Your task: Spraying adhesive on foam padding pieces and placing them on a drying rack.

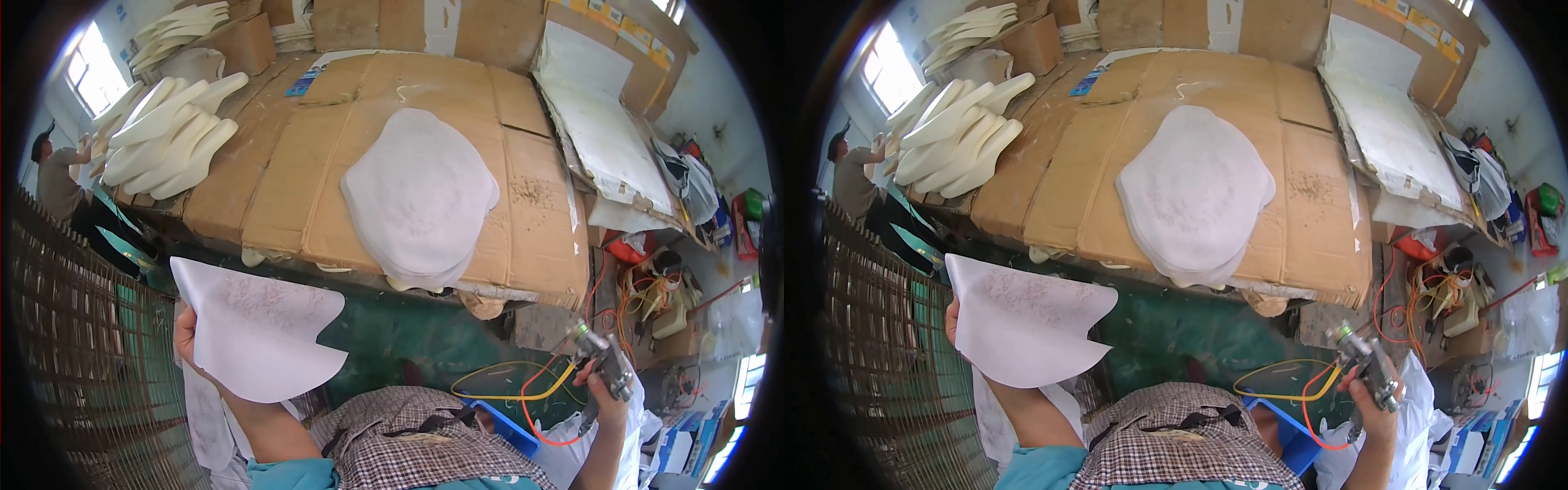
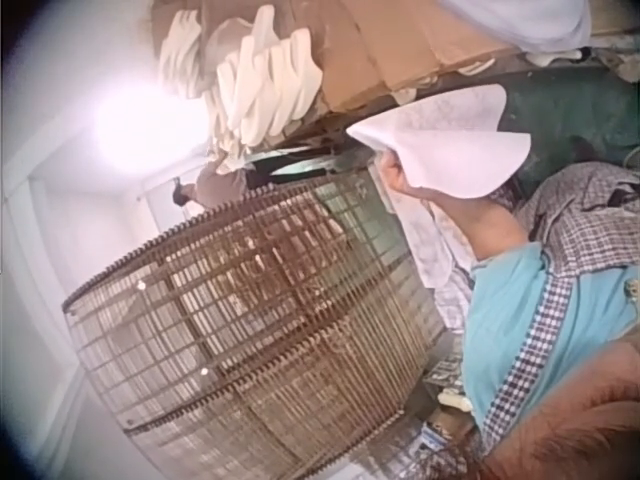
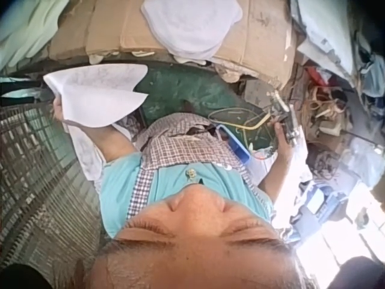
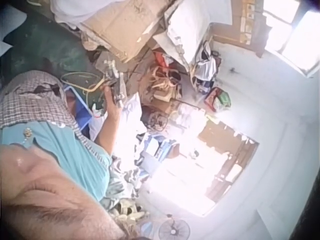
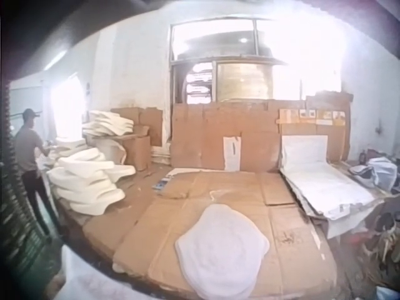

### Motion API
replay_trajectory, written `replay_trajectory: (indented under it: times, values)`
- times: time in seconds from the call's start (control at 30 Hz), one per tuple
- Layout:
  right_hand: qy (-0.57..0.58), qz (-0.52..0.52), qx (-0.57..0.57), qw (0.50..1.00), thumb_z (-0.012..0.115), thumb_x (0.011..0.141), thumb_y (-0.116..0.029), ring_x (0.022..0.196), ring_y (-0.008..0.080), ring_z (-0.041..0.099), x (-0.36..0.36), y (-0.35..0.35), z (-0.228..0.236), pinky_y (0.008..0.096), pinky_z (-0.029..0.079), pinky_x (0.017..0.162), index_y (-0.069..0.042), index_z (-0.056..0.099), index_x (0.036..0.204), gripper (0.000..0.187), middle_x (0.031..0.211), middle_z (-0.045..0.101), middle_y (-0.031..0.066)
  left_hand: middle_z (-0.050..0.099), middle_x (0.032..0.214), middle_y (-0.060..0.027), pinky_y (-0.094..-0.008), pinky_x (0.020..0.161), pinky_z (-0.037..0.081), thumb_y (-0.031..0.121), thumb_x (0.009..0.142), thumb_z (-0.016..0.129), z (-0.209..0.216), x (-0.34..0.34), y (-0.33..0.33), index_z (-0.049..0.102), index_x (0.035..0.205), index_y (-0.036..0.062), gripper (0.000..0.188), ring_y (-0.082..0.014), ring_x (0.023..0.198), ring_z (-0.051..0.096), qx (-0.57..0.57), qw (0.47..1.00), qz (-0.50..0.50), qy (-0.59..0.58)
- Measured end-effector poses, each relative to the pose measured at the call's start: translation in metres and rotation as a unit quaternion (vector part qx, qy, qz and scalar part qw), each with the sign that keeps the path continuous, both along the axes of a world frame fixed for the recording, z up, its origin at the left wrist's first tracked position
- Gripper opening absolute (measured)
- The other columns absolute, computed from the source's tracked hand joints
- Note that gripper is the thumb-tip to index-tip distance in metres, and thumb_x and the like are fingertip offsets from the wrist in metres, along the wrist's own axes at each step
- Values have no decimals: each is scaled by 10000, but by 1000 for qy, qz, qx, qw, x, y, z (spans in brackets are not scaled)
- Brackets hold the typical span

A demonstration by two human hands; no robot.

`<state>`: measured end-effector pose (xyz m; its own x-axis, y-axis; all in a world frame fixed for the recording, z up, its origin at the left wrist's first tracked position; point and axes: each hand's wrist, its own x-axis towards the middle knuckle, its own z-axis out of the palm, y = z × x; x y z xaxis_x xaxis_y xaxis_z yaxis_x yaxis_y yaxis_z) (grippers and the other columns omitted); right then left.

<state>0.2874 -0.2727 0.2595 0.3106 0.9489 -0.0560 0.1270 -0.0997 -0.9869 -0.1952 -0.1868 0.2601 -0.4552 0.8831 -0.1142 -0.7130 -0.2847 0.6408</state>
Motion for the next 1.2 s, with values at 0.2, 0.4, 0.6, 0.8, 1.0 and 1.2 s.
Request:
replay_trajectory:
  times: [0.2, 0.4, 0.6, 0.8, 1.0, 1.2]
  values:
    - [72, 66, 6, 995, 694, 709, -160, 678, 177, 591, -22, 14, -7, 298, 487, 643, 39, 481, 1090, 481, 770, 583, 81, 604, 969, -114, -405, 791, 491, 231, 751, 439, -4, 8, 4, 538, 1079, 59, 384, -250, 873, 607, -31, 999, 39, -2]
    - [81, 15, 50, 995, 643, 766, -154, 698, 171, 562, -12, 43, -23, 290, 462, 657, -9, 538, 946, 254, 764, 554, 60, 604, 976, -116, -415, 796, 485, 238, 755, 441, -7, 6, 4, 535, 1070, 37, 386, -252, 883, 604, -36, 999, 25, -22]
    - [9, 44, 11, 999, 672, 722, -127, 677, 160, 577, -9, 21, -9, 279, 483, 638, 28, 451, 1159, 514, 791, 575, 73, 623, 889, -105, -375, 682, 536, 230, 779, 425, 1, 20, 3, 573, 976, 14, 328, -235, 758, 633, -53, 992, 91, 62]
    - [-6, 107, -39, 993, 674, 691, -99, 659, 161, 582, 8, 24, -2, 276, 481, 620, 51, 454, 1156, 536, 760, 581, 67, 622, 945, -94, -362, 735, 503, 292, 798, 446, -10, 13, 5, 572, 1044, 54, 365, -221, 823, 614, -31, 998, 49, 40]
    - [42, 83, 14, 996, 646, 735, -130, 658, 155, 581, 10, 87, -41, 286, 484, 620, 25, 534, 991, 319, 711, 582, 75, 626, 889, -113, -343, 702, 510, 248, 803, 436, -12, 13, 3, 589, 974, 2, 337, -210, 772, 615, -29, 989, 90, 116]
    - [-115, 62, 68, 989, 624, 773, -131, 794, 131, 542, 25, 229, -116, 288, 437, 743, -29, 473, 1163, 431, 932, 569, 41, 630, 835, -130, -288, 660, 516, 199, 816, 409, 14, 41, -1, 596, 935, -22, 313, -212, 697, 619, -97, 983, 150, 32]
